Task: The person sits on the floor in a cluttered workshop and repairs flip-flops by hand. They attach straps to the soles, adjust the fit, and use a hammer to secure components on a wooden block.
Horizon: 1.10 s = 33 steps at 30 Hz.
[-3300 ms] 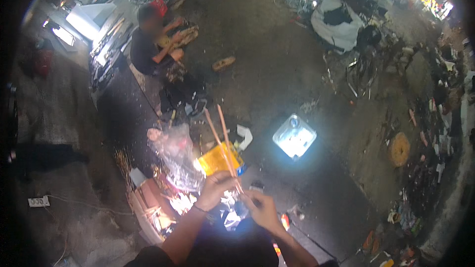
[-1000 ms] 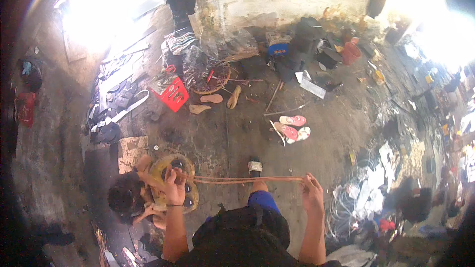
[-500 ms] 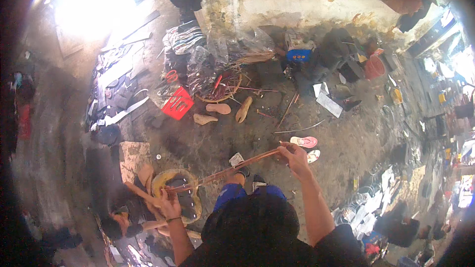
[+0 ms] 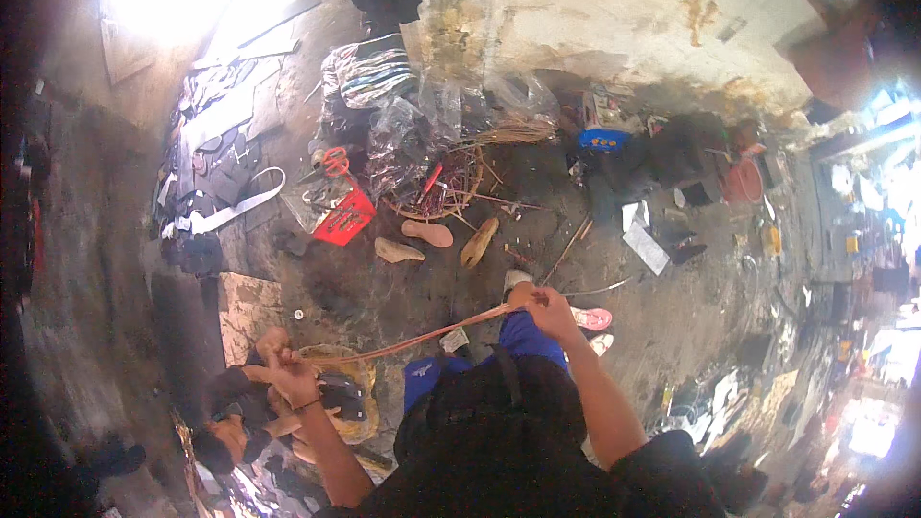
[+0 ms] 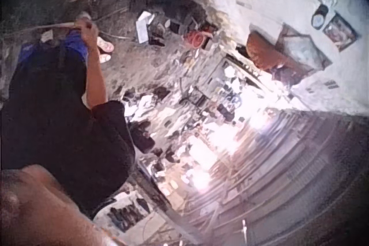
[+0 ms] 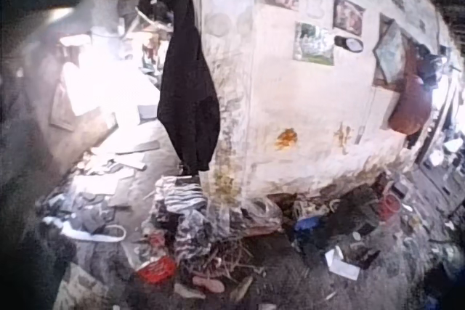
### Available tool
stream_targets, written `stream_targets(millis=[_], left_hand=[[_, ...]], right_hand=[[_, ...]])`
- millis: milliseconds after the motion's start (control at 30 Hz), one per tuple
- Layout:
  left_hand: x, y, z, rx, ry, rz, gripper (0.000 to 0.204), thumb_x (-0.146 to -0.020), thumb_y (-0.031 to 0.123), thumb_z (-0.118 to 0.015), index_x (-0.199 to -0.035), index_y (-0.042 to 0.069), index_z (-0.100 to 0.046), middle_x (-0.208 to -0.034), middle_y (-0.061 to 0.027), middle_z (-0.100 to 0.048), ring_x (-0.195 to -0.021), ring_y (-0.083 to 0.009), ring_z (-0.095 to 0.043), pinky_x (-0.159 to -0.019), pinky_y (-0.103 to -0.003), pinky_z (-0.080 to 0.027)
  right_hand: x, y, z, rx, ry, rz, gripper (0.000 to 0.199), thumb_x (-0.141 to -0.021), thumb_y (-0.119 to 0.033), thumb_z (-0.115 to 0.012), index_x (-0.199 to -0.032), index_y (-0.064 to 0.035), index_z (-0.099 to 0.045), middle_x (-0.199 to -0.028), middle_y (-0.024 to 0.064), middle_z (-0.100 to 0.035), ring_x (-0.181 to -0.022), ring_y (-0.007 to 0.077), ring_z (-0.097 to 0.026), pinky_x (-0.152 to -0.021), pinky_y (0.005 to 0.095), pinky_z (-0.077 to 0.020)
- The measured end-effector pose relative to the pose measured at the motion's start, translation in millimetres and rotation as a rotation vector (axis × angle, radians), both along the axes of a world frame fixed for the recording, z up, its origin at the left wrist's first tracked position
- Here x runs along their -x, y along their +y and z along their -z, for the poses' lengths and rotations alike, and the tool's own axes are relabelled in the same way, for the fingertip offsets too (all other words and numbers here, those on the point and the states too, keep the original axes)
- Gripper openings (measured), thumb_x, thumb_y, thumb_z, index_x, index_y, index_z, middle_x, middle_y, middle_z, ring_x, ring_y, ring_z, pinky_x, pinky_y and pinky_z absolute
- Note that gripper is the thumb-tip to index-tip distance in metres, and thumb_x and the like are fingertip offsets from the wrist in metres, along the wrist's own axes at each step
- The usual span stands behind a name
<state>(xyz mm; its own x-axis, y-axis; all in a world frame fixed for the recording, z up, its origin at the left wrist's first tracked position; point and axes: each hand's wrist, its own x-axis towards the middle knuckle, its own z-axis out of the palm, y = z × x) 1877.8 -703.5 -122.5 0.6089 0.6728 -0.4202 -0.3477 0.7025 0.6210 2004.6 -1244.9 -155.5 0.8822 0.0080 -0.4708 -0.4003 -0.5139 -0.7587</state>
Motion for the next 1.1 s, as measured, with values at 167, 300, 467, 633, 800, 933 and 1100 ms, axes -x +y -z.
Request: stream_targets(millis=[167,300,467,633,800,933,1100], left_hand=[[-34.0,-50.0,-22.7,-0.489,0.403,-0.165,0.02,-0.105,0.014,-0.05,-0.12,0.004,-0.058,-0.079,0.0019,-0.051,-0.058,-0.0075,-0.04,-0.054,-0.023,-0.04],[-74.4,-151.2,-8.6,-0.724,1.041,0.027,0.028,-0.106,0.018,-0.051,-0.126,0.002,-0.06,-0.078,0.0012,-0.05,-0.06,-0.0062,-0.042,-0.053,-0.024,-0.038],[-70.9,-349.1,81.0,-0.573,1.495,0.564,0.037,-0.102,0.029,-0.052,-0.119,-0.001,-0.065,-0.102,-0.0202,-0.069,-0.093,-0.0304,-0.066,-0.081,-0.041,-0.05],[-8.7,-511.4,70.5,0.161,1.732,0.606,0.031,-0.094,0.024,-0.053,-0.111,0.003,-0.07,-0.115,-0.0265,-0.067,-0.104,-0.0413,-0.066,-0.089,-0.048,-0.052],[-86.1,-495.1,108.0,-0.493,1.547,0.585,0.031,-0.087,0.016,-0.054,-0.111,0.007,-0.072,-0.116,-0.0213,-0.068,-0.103,-0.0401,-0.067,-0.092,-0.047,-0.053],[-169.1,-500.2,92.1,-0.46,1.35,0.147,0.03,-0.094,0.016,-0.05,-0.119,0.01,-0.066,-0.108,-0.0191,-0.07,-0.101,-0.0385,-0.067,-0.091,-0.049,-0.052],[-156.6,-464.3,46.8,-0.325,1.344,0.14,0.026,-0.101,0.017,-0.049,-0.123,0.011,-0.06,-0.108,-0.0196,-0.066,-0.107,-0.0395,-0.063,-0.091,-0.05,-0.049]], right_hand=[[-169.9,43.3,70.0,-0.027,0.008,-0.094,0.054,-0.083,-0.029,-0.076,-0.123,0.0036,-0.059,-0.106,0.0168,-0.07,-0.097,0.0273,-0.069,-0.087,0.038,-0.0538],[-339.4,100.2,153.9,-0.03,0.155,-0.334,0.059,-0.083,-0.031,-0.076,-0.126,0.0026,-0.056,-0.117,0.0185,-0.066,-0.108,0.0265,-0.064,-0.091,0.038,-0.0517],[-567.0,108.4,273.1,0.126,-0.004,-0.566,0.053,-0.079,-0.036,-0.073,-0.114,0.0038,-0.065,-0.102,0.0252,-0.071,-0.099,0.0334,-0.068,-0.089,0.0449,-0.0517],[-495.4,149.9,251.0,-0.076,0.24,-1.038,0.034,-0.101,-0.03,-0.053,-0.097,0.0013,-0.065,-0.089,0.0183,-0.069,-0.077,0.03,-0.065,-0.068,0.0423,-0.0522],[-427.2,71.6,296.3,-0.056,0.818,-1.091,0.012,-0.094,-0.015,-0.061,-0.085,-0.0067,-0.063,-0.072,0.01,-0.063,-0.051,0.0217,-0.058,-0.045,0.0349,-0.0481],[-399.8,41.9,245.1,0.076,0.32,-1.931,0.024,-0.091,-0.02,-0.069,-0.104,0.0001,-0.072,-0.086,0.009,-0.072,-0.076,0.0199,-0.07,-0.069,0.0355,-0.0561],[-359.4,86.2,193.7,0.121,0.443,-1.808,0.032,-0.093,-0.021,-0.067,-0.111,0.0047,-0.068,-0.087,0.0118,-0.072,-0.08,0.0189,-0.07,-0.072,0.0329,-0.0554]])
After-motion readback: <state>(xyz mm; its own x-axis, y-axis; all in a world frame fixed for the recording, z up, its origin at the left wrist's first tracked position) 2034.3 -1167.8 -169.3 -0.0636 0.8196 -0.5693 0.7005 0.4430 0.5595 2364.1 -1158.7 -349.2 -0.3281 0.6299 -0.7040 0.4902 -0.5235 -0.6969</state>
